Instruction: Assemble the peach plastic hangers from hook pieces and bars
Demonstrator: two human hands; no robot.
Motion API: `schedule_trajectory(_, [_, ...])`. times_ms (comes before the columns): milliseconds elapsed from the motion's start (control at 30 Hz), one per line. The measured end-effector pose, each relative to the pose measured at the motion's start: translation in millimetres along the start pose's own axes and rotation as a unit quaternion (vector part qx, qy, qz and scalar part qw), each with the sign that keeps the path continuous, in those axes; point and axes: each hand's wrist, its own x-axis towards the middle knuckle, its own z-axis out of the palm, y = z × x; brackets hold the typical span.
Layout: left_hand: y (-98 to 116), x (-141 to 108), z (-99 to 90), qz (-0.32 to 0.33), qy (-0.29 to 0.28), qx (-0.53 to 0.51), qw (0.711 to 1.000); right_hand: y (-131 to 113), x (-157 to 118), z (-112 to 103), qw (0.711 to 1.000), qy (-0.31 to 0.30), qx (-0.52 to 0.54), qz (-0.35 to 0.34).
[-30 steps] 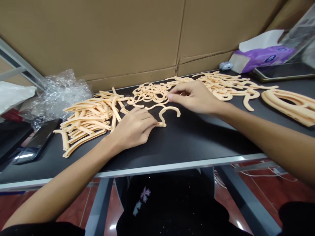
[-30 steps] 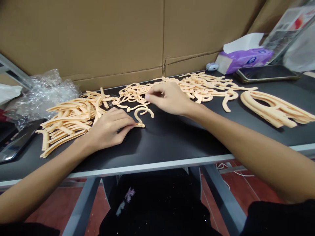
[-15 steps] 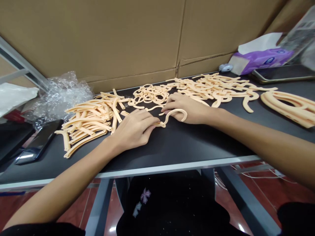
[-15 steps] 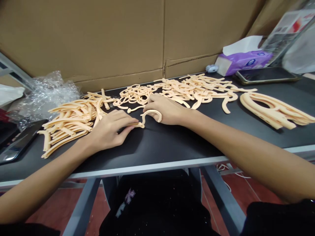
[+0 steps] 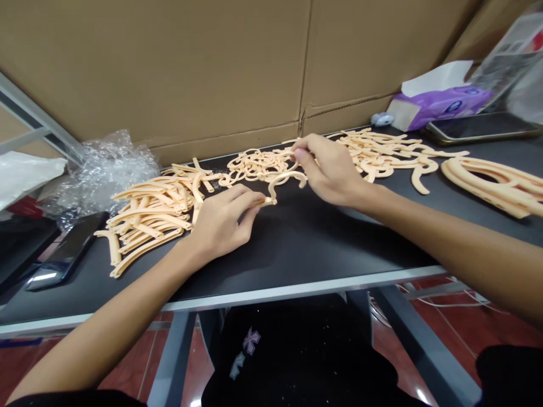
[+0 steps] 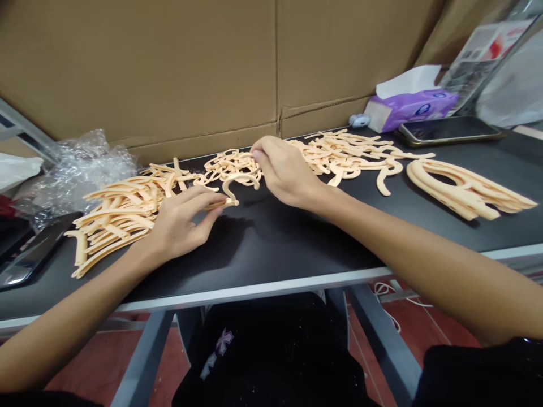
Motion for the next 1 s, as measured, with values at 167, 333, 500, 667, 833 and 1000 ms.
schedule_trajectory(167, [-3.3,-0.7,2.0,-0.045,0.006,-0.022,0.999,-3.1,1.3,-7.6,0.997,0.024,-0.001,0.067])
schedule_trajectory(333, [-4.1,0.2,3.6,-0.102,0.01,-0.073,0.992,-5.4,-0.4,-4.2,0.999,0.016,-0.019,0.036])
schedule_trajectory(500, [-2.9,2.3,3.5,-0.109,0.011,-0.086,0.99,-8.7,-2.6,0.8,1.0,0.015,-0.014,0.006])
schedule_trajectory(667, [0.1,4.4,2.2,-0.12,-0.002,-0.099,0.988,-14.7,-4.3,0.7,1.0,-0.005,-0.004,-0.002])
schedule_trajectory(833, [5.7,5.9,-0.7,-0.134,-0.014,-0.142,0.981,-22.2,-6.6,0.5,1.0,-0.015,0.005,-0.001])
schedule_trajectory(1000, [6.7,6.1,-0.8,-0.139,-0.038,-0.152,0.978,-24.6,-8.9,5.8,0.999,-0.032,0.008,-0.017])
